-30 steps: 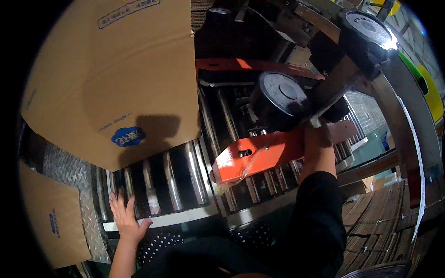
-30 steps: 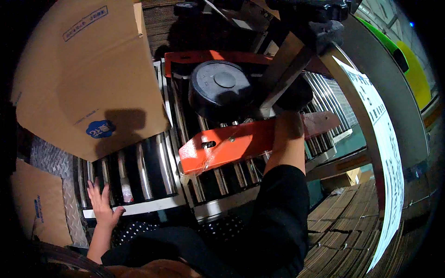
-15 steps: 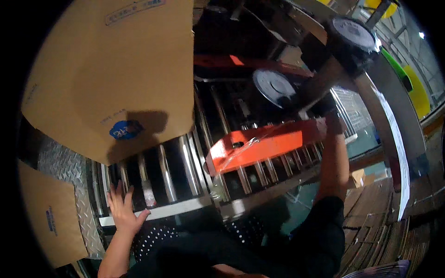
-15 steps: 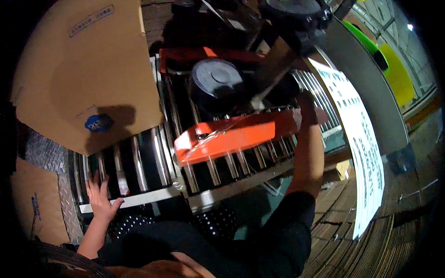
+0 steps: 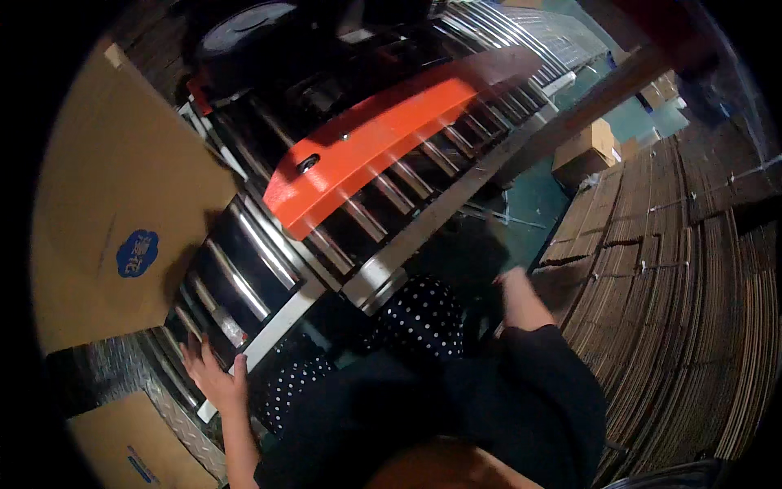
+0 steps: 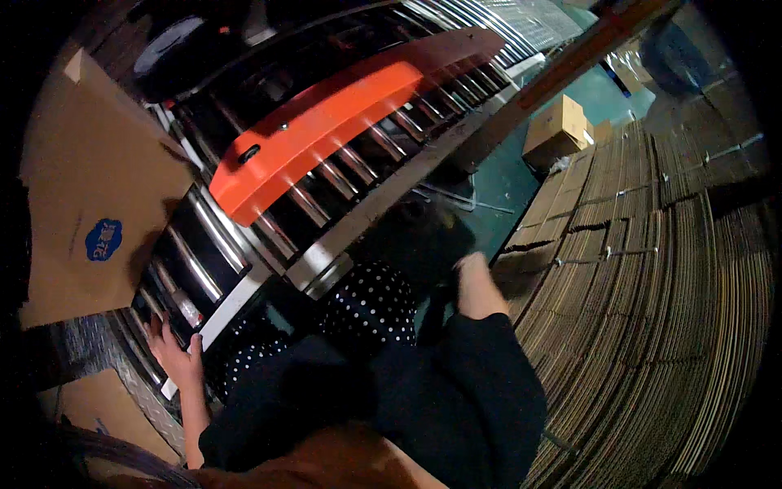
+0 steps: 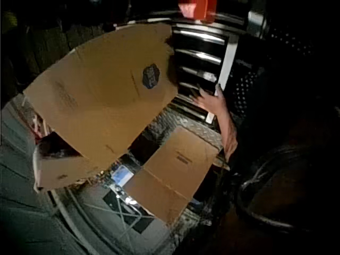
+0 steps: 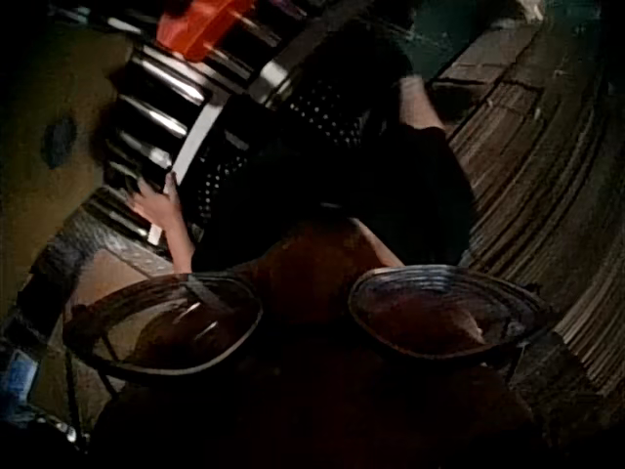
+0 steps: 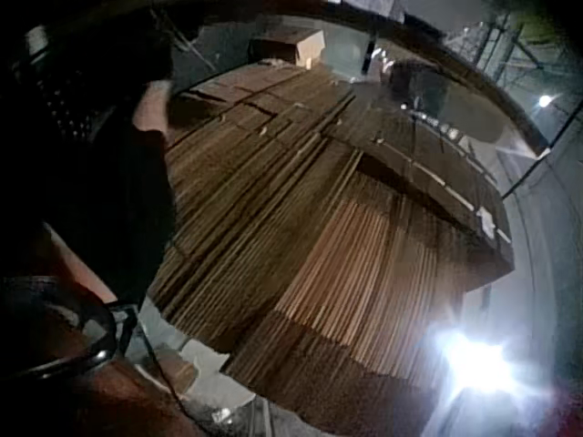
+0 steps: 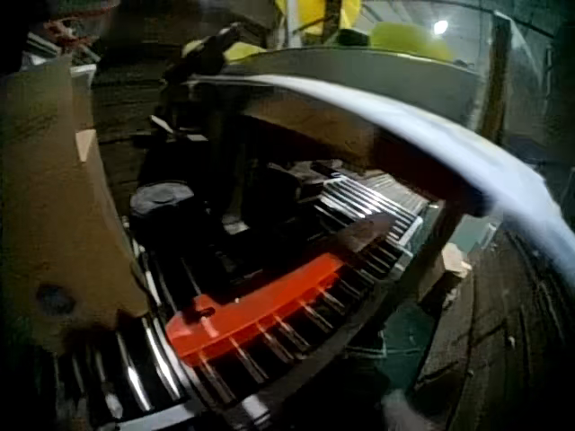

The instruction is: The person picks up blue packaged items from a metal table, places them into cardboard boxes, and then slides the filled boxes onto a roller conveyor.

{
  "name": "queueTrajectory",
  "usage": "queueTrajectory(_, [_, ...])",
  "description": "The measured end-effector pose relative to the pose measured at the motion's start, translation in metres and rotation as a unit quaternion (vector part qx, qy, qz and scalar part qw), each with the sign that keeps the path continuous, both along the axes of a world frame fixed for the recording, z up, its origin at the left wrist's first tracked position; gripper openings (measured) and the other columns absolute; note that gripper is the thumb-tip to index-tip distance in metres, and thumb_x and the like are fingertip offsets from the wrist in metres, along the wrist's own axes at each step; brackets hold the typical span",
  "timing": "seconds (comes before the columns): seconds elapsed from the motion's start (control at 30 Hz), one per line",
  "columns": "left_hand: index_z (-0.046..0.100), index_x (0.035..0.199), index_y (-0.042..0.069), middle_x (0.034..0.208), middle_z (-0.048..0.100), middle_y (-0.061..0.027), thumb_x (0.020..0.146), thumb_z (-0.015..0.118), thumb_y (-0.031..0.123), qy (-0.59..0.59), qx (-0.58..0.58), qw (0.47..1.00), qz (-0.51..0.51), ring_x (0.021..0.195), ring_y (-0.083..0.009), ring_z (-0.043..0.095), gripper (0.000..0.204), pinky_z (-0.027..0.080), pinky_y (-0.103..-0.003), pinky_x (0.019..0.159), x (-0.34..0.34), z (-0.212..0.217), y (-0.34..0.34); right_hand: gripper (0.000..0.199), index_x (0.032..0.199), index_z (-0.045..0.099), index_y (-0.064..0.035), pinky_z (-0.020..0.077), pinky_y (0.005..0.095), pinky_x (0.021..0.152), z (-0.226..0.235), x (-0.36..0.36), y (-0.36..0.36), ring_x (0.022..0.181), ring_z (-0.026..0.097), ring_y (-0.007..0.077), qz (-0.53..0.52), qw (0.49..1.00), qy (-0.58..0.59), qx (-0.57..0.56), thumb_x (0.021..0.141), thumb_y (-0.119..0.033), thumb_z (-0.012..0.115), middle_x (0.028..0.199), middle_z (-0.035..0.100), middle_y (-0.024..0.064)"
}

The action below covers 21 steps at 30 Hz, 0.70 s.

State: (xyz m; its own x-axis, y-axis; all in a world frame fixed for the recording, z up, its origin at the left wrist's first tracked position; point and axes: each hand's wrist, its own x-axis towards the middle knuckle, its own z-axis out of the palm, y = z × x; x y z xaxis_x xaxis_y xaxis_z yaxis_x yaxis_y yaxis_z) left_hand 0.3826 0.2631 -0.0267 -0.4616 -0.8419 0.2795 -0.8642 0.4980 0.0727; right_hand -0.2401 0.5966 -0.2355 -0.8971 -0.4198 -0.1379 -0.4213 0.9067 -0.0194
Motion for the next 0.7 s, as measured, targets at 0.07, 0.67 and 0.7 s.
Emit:
queueTrajectory(0.07, [0.046, 0.137, 0.008, 0.145, 0.037, -0.0202, 0.083, 0.057, 0.056, 0.01, -0.01, 1.0, -0.014, 0.139, -0.0414, 0.025, 0.073, 0.019, -0.053, 0.113, -0.005, 0.001, -0.001, 0.036, 0.129, 0.055, -0.0134, 0.0466, 0.0408, 0.089, -0.056, 0.073, 0.015, 0.104, 0.057, 0.0246, -0.013, 0.992, -0.097, -0.083, 0.096, -0.025, 0.051, 0.124, 0.06, 0.0062])
queueTrajectory(0.67, [0.052, 0.134, 0.011, 0.147, 0.037, -0.0212, 0.086, 0.054, 0.042, -0.016, -0.006, 1.0, -0.025, 0.132, -0.0407, 0.037, 0.057, 0.029, -0.049, 0.107, -0.006, -0.005, -0.007, 0.043, 0.121, 0.053, -0.0034, 0.0462, 0.0468, 0.092, -0.109, 0.001, -0.055, 0.112, 0.056, 0.038, -0.274, 0.865, -0.005, -0.421, 0.09, -0.032, 0.06, 0.124, 0.056, 0.0219])
queueTrajectory(0.7, [0.053, 0.134, 0.01, 0.147, 0.037, -0.0216, 0.086, 0.055, 0.04, -0.017, 0.0, 1.0, -0.021, 0.131, -0.0409, 0.037, 0.056, 0.029, -0.049, 0.107, -0.008, -0.006, -0.007, 0.045, 0.122, 0.053, -0.004, 0.046, 0.0479, 0.093, -0.121, -0.006, -0.06, 0.114, 0.054, 0.0387, -0.281, 0.857, 0.028, -0.43, 0.088, -0.034, 0.061, 0.127, 0.053, 0.0223])
